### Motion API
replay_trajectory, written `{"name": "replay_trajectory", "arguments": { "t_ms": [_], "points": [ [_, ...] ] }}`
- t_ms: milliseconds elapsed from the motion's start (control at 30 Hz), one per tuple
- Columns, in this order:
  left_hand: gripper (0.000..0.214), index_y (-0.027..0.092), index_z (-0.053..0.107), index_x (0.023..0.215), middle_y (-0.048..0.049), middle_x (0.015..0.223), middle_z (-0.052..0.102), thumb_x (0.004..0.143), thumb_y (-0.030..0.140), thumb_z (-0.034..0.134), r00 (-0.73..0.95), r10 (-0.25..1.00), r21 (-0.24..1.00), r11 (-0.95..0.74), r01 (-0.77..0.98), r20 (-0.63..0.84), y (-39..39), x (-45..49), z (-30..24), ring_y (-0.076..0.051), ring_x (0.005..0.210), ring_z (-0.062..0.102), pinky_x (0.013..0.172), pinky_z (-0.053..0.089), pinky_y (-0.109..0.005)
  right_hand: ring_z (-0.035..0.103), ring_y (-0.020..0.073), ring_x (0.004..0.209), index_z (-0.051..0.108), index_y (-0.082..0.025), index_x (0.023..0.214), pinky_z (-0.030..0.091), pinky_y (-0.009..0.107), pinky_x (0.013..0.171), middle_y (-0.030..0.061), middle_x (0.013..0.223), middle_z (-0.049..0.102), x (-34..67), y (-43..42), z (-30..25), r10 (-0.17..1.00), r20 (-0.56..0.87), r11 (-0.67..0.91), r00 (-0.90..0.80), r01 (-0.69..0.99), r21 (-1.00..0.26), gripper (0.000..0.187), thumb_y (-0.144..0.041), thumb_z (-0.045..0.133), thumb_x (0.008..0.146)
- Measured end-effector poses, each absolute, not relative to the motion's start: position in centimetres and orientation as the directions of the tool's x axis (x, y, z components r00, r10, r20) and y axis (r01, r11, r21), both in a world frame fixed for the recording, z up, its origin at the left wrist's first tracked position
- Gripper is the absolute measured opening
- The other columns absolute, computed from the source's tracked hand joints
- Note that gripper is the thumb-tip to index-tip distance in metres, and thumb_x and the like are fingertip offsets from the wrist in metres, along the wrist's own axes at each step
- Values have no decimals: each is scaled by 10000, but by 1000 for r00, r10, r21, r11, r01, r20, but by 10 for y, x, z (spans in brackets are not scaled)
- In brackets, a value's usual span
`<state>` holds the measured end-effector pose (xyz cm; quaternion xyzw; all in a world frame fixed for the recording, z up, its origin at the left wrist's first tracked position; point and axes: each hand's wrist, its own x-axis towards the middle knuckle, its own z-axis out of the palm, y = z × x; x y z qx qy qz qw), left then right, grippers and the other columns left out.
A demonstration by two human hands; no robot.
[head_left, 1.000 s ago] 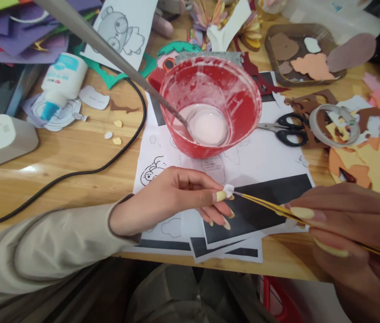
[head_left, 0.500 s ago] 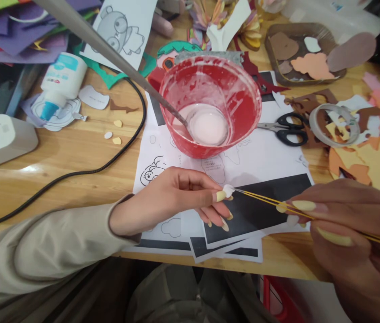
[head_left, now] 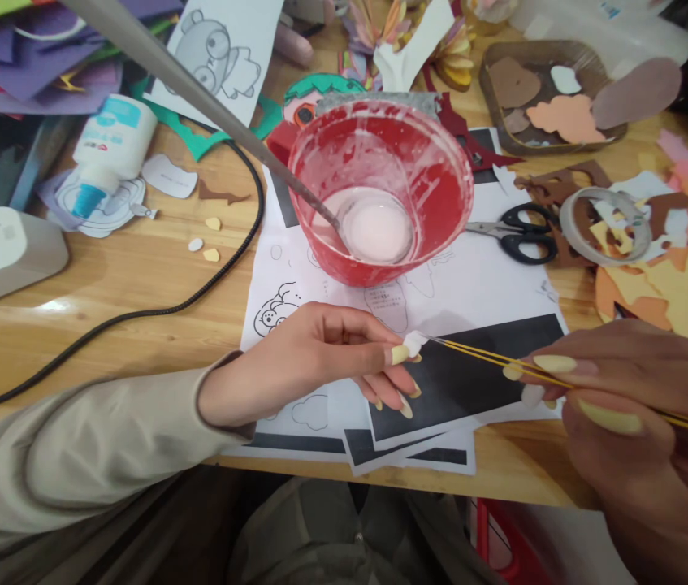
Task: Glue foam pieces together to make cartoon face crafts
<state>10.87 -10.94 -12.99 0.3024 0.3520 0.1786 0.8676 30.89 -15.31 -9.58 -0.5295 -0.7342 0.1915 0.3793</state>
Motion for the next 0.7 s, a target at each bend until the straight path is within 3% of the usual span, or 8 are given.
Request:
{"name": "replay_trajectory", "arguments": {
  "t_ms": [433, 533, 633, 700],
  "points": [
    [92, 134, 624, 756, 6, 714, 680, 797, 161, 545, 698, 518, 647, 756, -103, -494, -109, 109, -133, -70, 606, 637, 569, 496, -108, 540, 97, 735, 563, -256, 843, 423, 272, 703, -34, 740, 593, 316, -154, -99, 930, 336, 347, -150, 659, -667, 94, -302, 480, 841],
    [93, 141, 625, 763, 7, 719, 681, 798, 167, 543, 697, 517, 647, 756, -100, -496, -108, 109, -131, -70, 612, 636, 579, 497, -112, 543, 101, 720, 574, -256, 873, 428, 283, 701, -32, 759, 587, 327, -151, -104, 906, 374, 408, -201, 653, -638, 88, -234, 519, 807],
    [91, 156, 630, 760, 22, 714, 680, 794, 182, 550, 666, 549, 669, 736, -101, -504, -107, 108, -129, -61, 603, 630, 572, 485, -104, 553, 108, 716, 583, -246, 918, 437, 292, 706, -25, 770, 582, 334, -149, -109, 856, 429, 509, -288, 613, -604, 199, -157, 563, 742],
    [77, 164, 631, 756, 27, 704, 679, 785, 190, 564, 646, 559, 673, 734, -94, -520, -107, 107, -128, -59, 591, 624, 562, 476, -103, 558, 109, 717, 589, -249, 895, 441, 290, 711, -26, 756, 585, 335, -150, -108, 880, 417, 458, -226, 631, -626, 180, -160, 566, 740]
  ]
}}
